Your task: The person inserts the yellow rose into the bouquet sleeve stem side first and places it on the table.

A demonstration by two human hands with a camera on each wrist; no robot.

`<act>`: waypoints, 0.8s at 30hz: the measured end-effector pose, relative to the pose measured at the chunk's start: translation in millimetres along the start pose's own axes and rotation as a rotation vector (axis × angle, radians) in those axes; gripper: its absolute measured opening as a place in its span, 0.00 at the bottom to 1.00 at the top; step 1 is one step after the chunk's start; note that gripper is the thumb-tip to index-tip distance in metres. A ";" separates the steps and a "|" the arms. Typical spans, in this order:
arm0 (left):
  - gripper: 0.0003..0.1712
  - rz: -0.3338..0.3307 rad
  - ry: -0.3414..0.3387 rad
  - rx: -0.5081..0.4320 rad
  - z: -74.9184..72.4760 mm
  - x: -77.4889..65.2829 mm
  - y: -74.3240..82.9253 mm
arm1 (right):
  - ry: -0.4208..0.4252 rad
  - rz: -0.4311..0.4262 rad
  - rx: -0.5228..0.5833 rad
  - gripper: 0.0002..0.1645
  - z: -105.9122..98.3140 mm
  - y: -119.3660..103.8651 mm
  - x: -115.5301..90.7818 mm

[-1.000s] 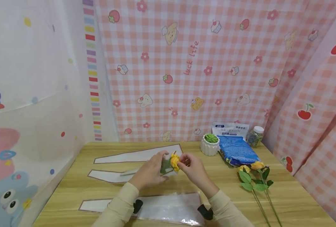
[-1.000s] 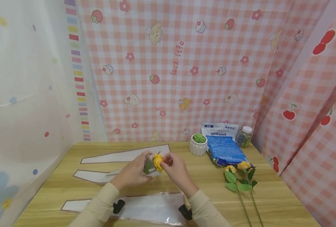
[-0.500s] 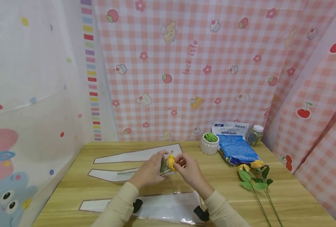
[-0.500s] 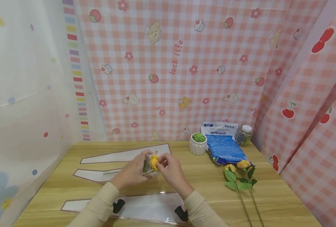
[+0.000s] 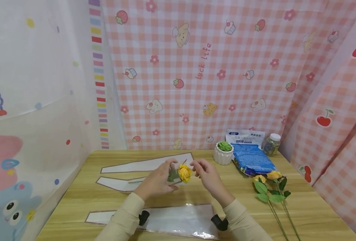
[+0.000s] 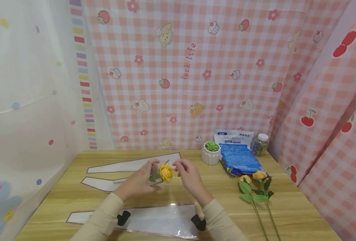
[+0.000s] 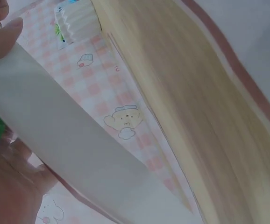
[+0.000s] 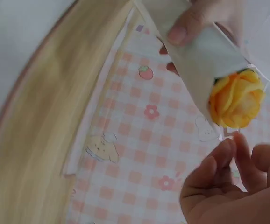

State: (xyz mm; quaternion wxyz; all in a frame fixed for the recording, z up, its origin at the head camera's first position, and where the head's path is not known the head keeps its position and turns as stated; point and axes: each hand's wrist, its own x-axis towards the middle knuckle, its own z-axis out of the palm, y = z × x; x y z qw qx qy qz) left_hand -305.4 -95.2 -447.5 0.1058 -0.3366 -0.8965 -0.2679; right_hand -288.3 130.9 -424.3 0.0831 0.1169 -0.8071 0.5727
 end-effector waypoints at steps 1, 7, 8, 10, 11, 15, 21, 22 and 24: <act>0.55 0.004 -0.002 0.006 0.0 0.4 0.9 | -0.011 0.005 -0.022 0.16 -1.5 -0.3 1.0; 0.53 0.029 -0.034 0.050 2.6 2.9 5.8 | -0.104 0.114 -0.021 0.20 -2.5 -4.2 9.7; 0.53 0.031 -0.040 0.055 3.4 3.2 6.3 | -0.113 0.148 0.006 0.20 -2.2 -5.5 10.6; 0.53 0.029 -0.047 0.061 5.4 3.0 6.2 | -0.120 0.224 0.075 0.18 -1.3 -8.7 11.7; 0.53 0.027 -0.050 0.062 6.3 2.5 5.9 | -0.118 0.253 0.100 0.16 -0.7 -9.9 12.2; 0.53 0.014 -0.050 0.055 7.2 0.9 5.0 | -0.090 0.321 0.175 0.12 -0.2 -17.3 14.1; 0.54 -0.003 -0.055 0.050 5.2 2.2 3.6 | -0.072 0.354 0.216 0.13 -3.5 -30.5 15.4; 0.54 -0.006 -0.057 0.048 4.9 2.5 3.2 | -0.083 0.355 0.191 0.15 -4.4 -31.2 15.0; 0.53 -0.005 -0.055 0.048 4.4 3.0 2.5 | -0.132 0.345 0.119 0.18 -6.2 -30.6 13.9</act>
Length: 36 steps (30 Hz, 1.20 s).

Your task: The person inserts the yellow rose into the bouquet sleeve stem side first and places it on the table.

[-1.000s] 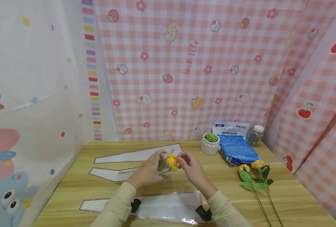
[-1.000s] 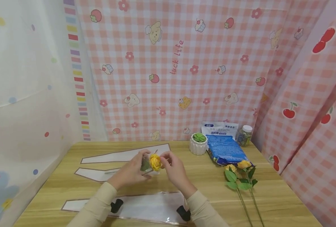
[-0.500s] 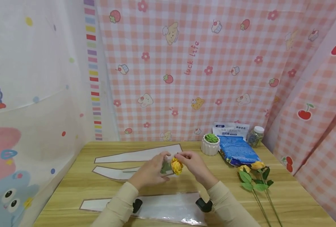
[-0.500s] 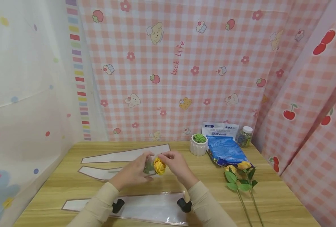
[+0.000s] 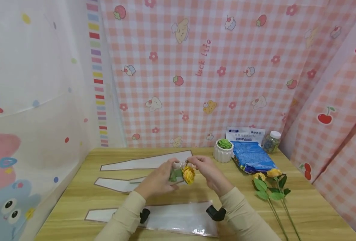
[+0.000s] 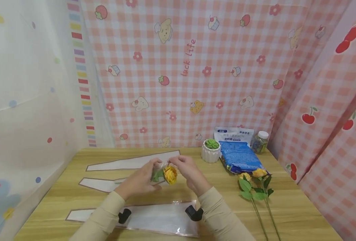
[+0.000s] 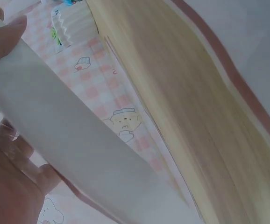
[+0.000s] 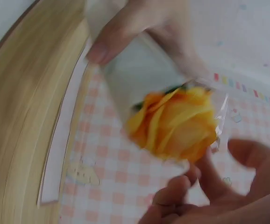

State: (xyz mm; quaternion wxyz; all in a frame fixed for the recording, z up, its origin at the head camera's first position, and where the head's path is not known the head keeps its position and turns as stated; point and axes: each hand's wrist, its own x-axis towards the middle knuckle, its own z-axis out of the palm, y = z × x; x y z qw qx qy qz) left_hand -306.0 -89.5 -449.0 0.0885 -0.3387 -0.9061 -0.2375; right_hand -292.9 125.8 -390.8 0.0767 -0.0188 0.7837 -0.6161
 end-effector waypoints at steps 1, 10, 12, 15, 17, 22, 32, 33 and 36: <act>0.53 0.003 0.005 0.002 -0.4 0.1 -0.3 | -0.030 -0.001 -0.041 0.19 -1.0 0.6 -0.2; 0.53 0.008 0.006 -0.039 -0.7 -1.2 -4.2 | -0.196 -0.074 -0.032 0.15 -1.6 6.0 3.2; 0.53 0.008 0.001 -0.051 -1.0 -1.7 -5.1 | -0.180 -0.072 0.025 0.14 0.5 4.4 2.9; 0.54 -0.003 -0.006 -0.079 -1.4 -2.6 -7.1 | -0.174 -0.048 0.092 0.13 2.1 1.5 1.0; 0.55 -0.012 -0.010 -0.100 -1.3 -3.0 -9.0 | -0.193 -0.055 0.087 0.13 1.2 0.8 -0.7; 0.54 -0.021 -0.020 -0.130 -1.9 -4.5 -9.9 | -0.281 -0.128 -0.129 0.14 -3.0 4.6 0.0; 0.53 0.003 -0.039 -0.135 -3.1 -6.5 -7.0 | -0.257 -0.094 -0.043 0.18 3.0 9.1 -1.3; 0.53 -0.001 -0.038 -0.135 -3.2 -6.8 -7.4 | -0.251 -0.098 -0.044 0.18 3.4 8.5 -2.1; 0.54 -0.011 -0.027 -0.143 -3.5 -7.8 -8.7 | -0.243 -0.127 -0.101 0.19 2.1 7.7 -5.2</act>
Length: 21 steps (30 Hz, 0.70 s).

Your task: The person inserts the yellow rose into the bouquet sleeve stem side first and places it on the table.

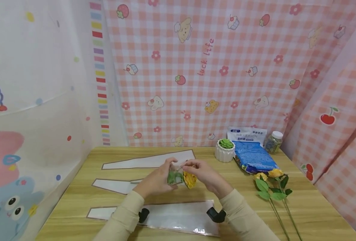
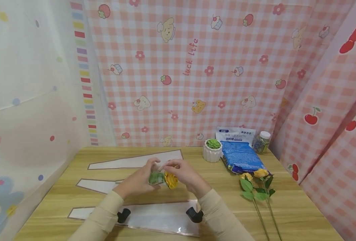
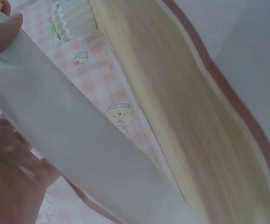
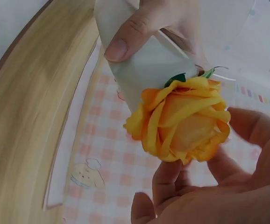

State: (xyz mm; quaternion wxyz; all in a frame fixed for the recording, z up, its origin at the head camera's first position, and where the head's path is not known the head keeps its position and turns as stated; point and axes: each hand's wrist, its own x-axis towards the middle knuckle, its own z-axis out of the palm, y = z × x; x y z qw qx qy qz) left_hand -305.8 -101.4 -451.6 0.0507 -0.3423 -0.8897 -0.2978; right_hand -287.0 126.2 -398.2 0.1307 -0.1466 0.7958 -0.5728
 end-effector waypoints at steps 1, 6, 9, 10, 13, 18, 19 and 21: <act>0.54 -0.007 0.006 -0.007 -0.7 -0.9 -0.6 | -0.005 -0.018 -0.036 0.19 -0.1 -0.2 -1.3; 0.55 -0.026 0.047 -0.042 -5.0 -4.1 -4.6 | -0.027 -0.144 -0.274 0.31 -0.9 4.0 -9.1; 0.55 -0.027 0.049 -0.066 -6.8 -4.1 -3.7 | 0.034 -0.176 -0.338 0.33 0.7 6.6 -12.0; 0.55 -0.029 0.044 -0.069 -7.0 -4.0 -3.6 | 0.071 -0.171 -0.330 0.32 1.8 7.0 -11.6; 0.54 -0.029 0.021 -0.080 -8.3 -4.3 -0.4 | 0.215 -0.160 -0.249 0.27 6.0 5.2 -9.7; 0.51 -0.016 0.005 -0.063 -8.9 -3.7 5.1 | 0.387 -0.258 -0.254 0.16 14.2 3.8 -4.6; 0.50 -0.013 0.006 -0.065 -9.0 -3.3 5.9 | 0.407 -0.287 -0.275 0.14 16.0 4.2 -3.6; 0.50 -0.010 0.003 -0.075 -9.2 -2.6 7.0 | 0.429 -0.341 -0.304 0.12 19.5 5.6 -2.2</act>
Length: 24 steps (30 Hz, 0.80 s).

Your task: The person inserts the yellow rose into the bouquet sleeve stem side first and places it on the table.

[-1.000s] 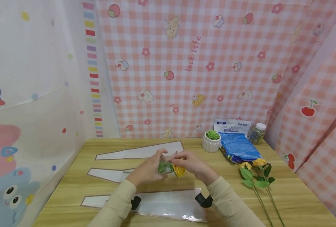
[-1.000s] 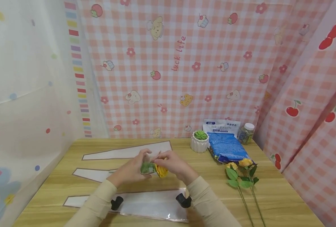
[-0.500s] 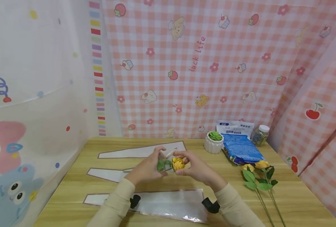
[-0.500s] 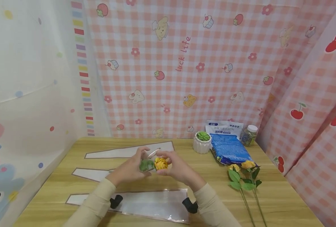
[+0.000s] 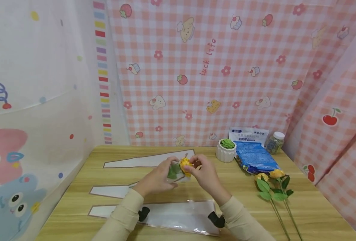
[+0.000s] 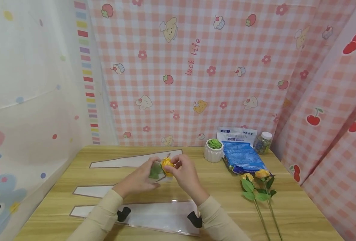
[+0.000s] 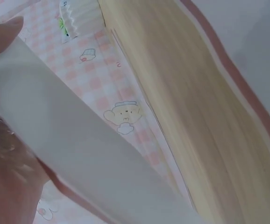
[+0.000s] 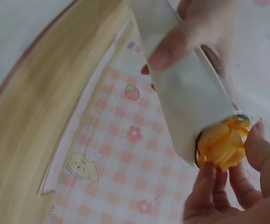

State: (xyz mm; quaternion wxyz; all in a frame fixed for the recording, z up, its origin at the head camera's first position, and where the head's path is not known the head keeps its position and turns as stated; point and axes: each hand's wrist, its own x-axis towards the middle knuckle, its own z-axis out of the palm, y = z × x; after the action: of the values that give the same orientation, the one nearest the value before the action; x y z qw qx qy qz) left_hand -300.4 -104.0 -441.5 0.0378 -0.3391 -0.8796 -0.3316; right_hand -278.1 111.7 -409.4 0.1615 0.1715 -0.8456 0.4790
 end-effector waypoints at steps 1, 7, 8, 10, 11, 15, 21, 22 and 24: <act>0.50 0.001 -0.002 -0.005 -0.1 0.3 0.4 | 0.006 -0.019 0.002 0.11 1.9 0.3 -0.3; 0.51 -0.007 0.001 0.004 -0.6 2.0 0.6 | -0.014 -0.075 0.077 0.10 5.3 0.6 -2.4; 0.51 -0.007 0.003 0.004 -0.9 2.2 0.6 | -0.017 -0.079 0.079 0.10 5.1 0.4 -2.5; 0.51 -0.003 0.001 0.002 -1.2 2.7 0.8 | -0.015 -0.089 0.070 0.11 5.0 0.7 -2.3; 0.51 -0.002 -0.001 0.000 -1.2 2.7 0.8 | -0.014 -0.096 0.059 0.11 5.0 0.4 -2.4; 0.50 0.000 -0.006 -0.002 -0.5 2.7 1.0 | -0.005 -0.101 0.035 0.12 5.6 -1.0 -4.2; 0.49 -0.005 0.030 0.035 0.4 4.3 0.0 | 0.002 -0.088 0.047 0.15 9.7 0.6 -8.7; 0.48 -0.001 0.039 0.040 0.1 5.0 0.0 | 0.003 -0.088 0.054 0.15 10.7 1.3 -9.2; 0.47 0.006 0.061 0.039 -0.5 6.1 -0.1 | 0.009 -0.093 0.077 0.14 12.6 1.9 -10.1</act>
State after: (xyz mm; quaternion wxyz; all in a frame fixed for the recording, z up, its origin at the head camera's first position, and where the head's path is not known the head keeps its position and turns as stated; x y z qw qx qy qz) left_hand -305.2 -100.8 -439.3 0.0722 -0.3309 -0.8833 -0.3242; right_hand -271.3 103.1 -421.4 0.1809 0.2146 -0.8168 0.5041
